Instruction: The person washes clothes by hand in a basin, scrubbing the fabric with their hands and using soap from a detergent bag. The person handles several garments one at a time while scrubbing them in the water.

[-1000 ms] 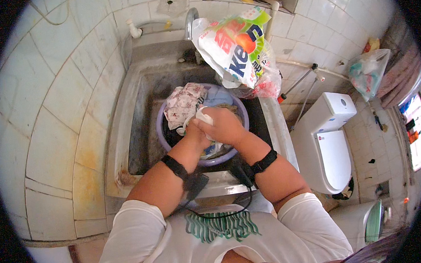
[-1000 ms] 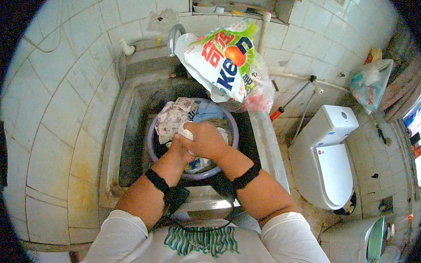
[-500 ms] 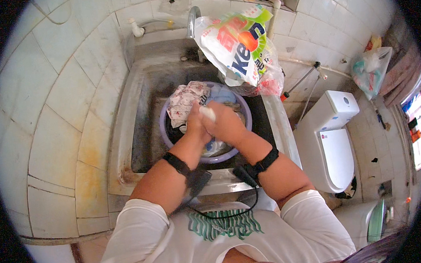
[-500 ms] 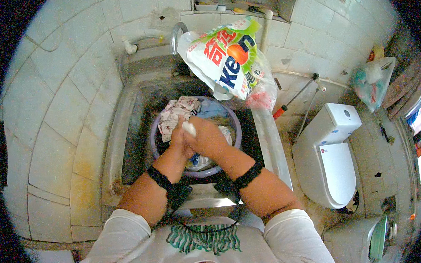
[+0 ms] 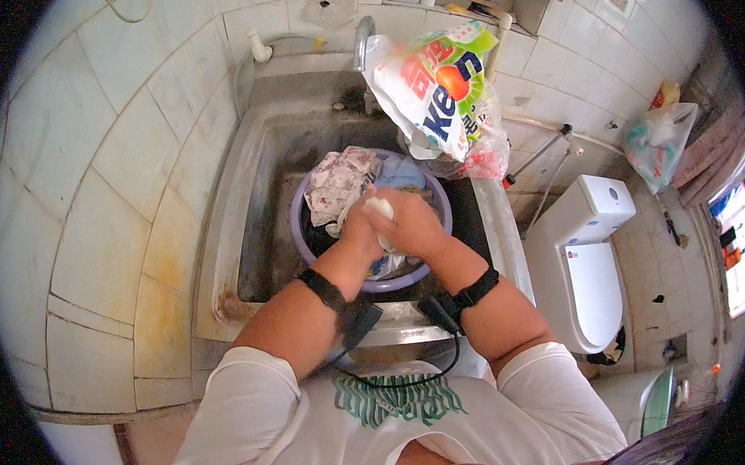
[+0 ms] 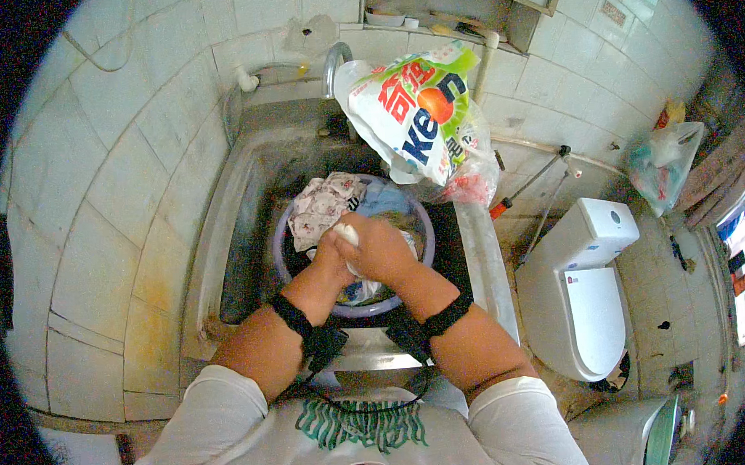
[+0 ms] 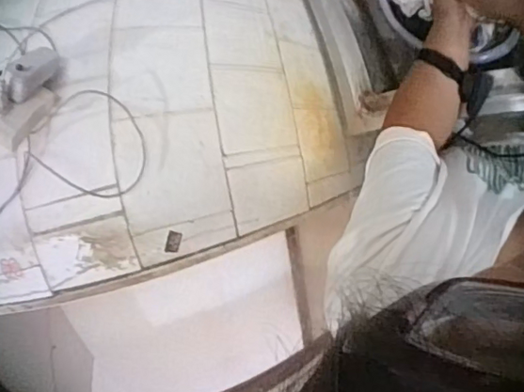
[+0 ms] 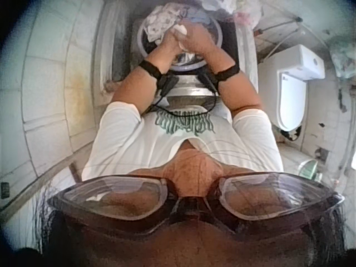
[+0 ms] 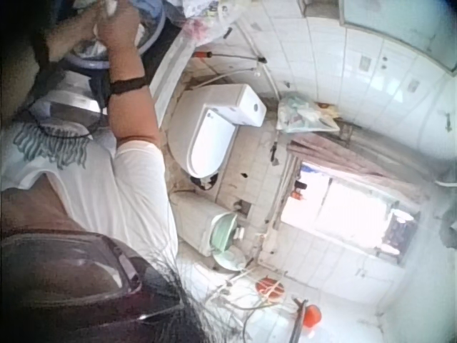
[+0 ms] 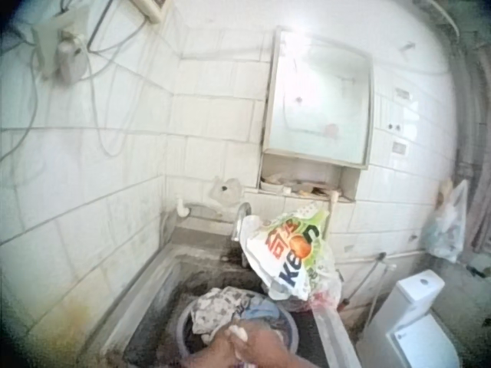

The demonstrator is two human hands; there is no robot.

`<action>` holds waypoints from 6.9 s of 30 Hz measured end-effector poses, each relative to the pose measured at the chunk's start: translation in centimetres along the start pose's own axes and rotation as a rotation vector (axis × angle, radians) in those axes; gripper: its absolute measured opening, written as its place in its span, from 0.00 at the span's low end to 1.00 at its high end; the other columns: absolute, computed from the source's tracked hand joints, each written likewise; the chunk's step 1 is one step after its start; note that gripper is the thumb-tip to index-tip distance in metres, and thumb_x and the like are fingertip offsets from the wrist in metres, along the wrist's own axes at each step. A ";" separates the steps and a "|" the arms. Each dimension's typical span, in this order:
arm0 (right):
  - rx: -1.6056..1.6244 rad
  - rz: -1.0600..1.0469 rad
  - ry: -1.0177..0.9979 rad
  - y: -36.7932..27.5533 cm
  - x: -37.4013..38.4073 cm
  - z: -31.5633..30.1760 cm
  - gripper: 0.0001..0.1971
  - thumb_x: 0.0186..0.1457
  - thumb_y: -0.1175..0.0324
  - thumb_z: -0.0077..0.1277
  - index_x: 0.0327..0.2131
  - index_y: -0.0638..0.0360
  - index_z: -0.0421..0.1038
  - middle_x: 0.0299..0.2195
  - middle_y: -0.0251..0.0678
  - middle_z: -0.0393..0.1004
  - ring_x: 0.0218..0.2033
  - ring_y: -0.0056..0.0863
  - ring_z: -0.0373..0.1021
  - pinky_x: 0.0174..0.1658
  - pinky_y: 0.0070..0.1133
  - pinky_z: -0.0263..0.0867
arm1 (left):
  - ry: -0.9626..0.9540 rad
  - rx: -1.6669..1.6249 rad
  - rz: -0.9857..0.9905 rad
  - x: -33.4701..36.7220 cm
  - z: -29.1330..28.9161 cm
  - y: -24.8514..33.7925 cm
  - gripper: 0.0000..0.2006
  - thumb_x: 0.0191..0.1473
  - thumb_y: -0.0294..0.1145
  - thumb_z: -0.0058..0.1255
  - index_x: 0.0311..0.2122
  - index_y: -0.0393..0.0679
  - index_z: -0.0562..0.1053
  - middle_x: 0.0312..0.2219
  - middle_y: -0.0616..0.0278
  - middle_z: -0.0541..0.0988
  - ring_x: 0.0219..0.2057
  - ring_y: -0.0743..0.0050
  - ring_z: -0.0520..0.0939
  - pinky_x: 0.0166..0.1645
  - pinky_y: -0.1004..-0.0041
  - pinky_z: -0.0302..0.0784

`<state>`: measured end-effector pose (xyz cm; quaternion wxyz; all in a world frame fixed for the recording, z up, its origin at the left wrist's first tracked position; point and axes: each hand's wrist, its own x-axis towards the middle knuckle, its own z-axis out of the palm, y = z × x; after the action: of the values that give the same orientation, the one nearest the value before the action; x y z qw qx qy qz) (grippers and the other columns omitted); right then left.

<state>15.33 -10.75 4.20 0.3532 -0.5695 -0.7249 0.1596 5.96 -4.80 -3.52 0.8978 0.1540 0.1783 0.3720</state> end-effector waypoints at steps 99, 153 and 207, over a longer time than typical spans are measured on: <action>0.762 0.110 0.376 7.2 1.5 -2.3 0.17 0.57 0.55 0.37 0.31 0.60 0.68 0.27 0.34 0.70 0.27 0.24 0.63 0.33 0.22 0.60 | -0.016 0.669 0.150 -2.1 6.0 4.1 0.17 0.45 0.20 0.49 0.45 0.38 0.68 0.38 0.55 0.76 0.38 0.58 0.78 0.44 0.61 0.74; 0.526 0.388 0.161 10.5 1.9 -1.0 0.20 0.56 0.52 0.40 0.36 0.61 0.70 0.27 0.34 0.71 0.29 0.29 0.64 0.36 0.25 0.61 | 0.086 1.200 0.054 1.9 5.9 2.3 0.23 0.55 0.49 0.44 0.43 0.36 0.67 0.38 0.56 0.74 0.39 0.69 0.74 0.46 0.68 0.69; 0.132 0.046 0.060 5.6 1.3 0.7 0.17 0.57 0.58 0.38 0.36 0.64 0.70 0.34 0.52 0.71 0.36 0.52 0.67 0.41 0.38 0.62 | 0.086 0.498 0.139 0.6 3.9 -0.2 0.15 0.57 0.42 0.39 0.39 0.41 0.69 0.33 0.59 0.75 0.33 0.66 0.77 0.36 0.67 0.73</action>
<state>18.72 -7.73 0.54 0.4079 -0.5661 -0.6884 0.1982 8.15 -5.06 -0.28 0.7962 0.3662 0.2912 0.3837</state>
